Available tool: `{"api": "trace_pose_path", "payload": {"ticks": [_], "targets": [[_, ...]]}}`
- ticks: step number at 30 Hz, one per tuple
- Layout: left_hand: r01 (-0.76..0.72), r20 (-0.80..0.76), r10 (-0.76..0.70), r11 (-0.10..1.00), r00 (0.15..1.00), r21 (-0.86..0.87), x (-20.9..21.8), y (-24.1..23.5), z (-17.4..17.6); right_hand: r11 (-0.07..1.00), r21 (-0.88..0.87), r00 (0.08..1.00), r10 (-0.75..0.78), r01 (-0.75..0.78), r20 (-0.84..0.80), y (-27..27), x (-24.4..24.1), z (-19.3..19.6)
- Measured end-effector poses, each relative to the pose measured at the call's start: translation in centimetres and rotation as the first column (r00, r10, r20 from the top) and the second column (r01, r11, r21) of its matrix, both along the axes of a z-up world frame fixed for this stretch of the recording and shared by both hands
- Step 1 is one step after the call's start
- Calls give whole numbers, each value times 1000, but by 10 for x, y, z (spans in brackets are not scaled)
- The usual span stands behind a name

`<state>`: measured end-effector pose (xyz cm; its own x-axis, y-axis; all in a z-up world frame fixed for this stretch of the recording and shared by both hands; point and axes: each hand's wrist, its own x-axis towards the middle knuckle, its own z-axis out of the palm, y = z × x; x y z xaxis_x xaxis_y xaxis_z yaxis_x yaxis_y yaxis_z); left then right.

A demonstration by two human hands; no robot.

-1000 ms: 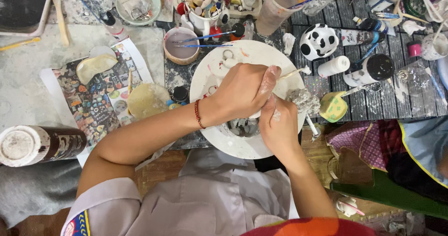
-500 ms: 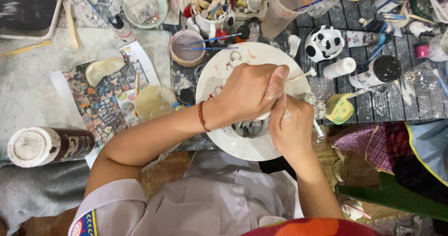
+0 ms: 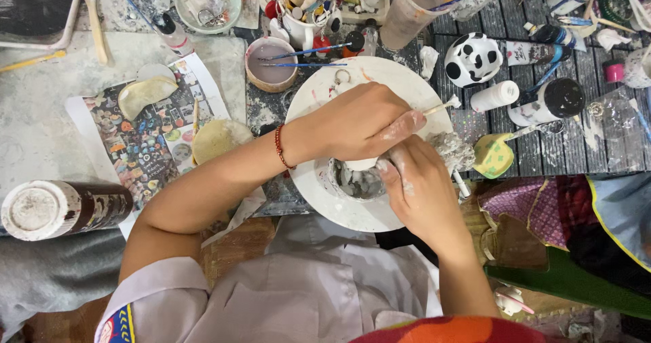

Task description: The person mixes gray clay pieces with water in a small container using a wooden stick. They then retrieve a larger mass of clay from a plastic bag and knead it by hand on a white plate.

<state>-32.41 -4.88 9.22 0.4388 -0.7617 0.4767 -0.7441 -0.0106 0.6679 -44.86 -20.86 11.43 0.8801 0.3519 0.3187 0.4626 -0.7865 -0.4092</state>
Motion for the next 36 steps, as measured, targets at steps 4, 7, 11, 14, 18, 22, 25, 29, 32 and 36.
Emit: {"api": "trace_pose_path", "payload": {"ticks": [4, 7, 11, 14, 18, 22, 25, 29, 32, 36], "targets": [[-38, -57, 31, 991, 998, -128, -2, -1, 0, 998, 63, 999, 22, -20, -24, -3, -2, 8], [-165, -85, 152, 972, 985, -170, -7, -4, 3, 985, 172, 999, -11, 19, -51, -4, -4, 9], [-382, -170, 353, 905, 920, -186, -18, -7, 12, 970, 243, 1000, -12, 17, -24, 0, -5, 8], [-453, -133, 433, 852, 891, -262, -25, -6, 17, 961, 275, 1000, -25, 19, 18, 10, -9, 6], [-464, -106, 453, 851, 885, -247, -37, -4, 21, 965, 206, 962, -199, 160, 184, 27, -8, -4], [-367, -61, 364, 897, 929, -244, -46, -2, 26, 929, 241, 896, -343, 280, 283, 38, -4, -15], [-308, 58, 324, 931, 944, -197, -45, 2, 31, 941, 182, 887, -330, 284, 323, 31, -5, -14], [-341, 58, 338, 937, 939, 78, -46, 2, 34, 966, 92, 930, -256, 240, 265, 12, -10, -6], [-349, 31, 349, 922, 937, 167, -50, -1, 30, 977, 53, 958, -212, 206, 191, 4, -14, -4], [-394, 52, 391, 915, 919, 83, -58, -10, 24, 973, 34, 943, -231, 230, 239, 3, -15, -8]]}}
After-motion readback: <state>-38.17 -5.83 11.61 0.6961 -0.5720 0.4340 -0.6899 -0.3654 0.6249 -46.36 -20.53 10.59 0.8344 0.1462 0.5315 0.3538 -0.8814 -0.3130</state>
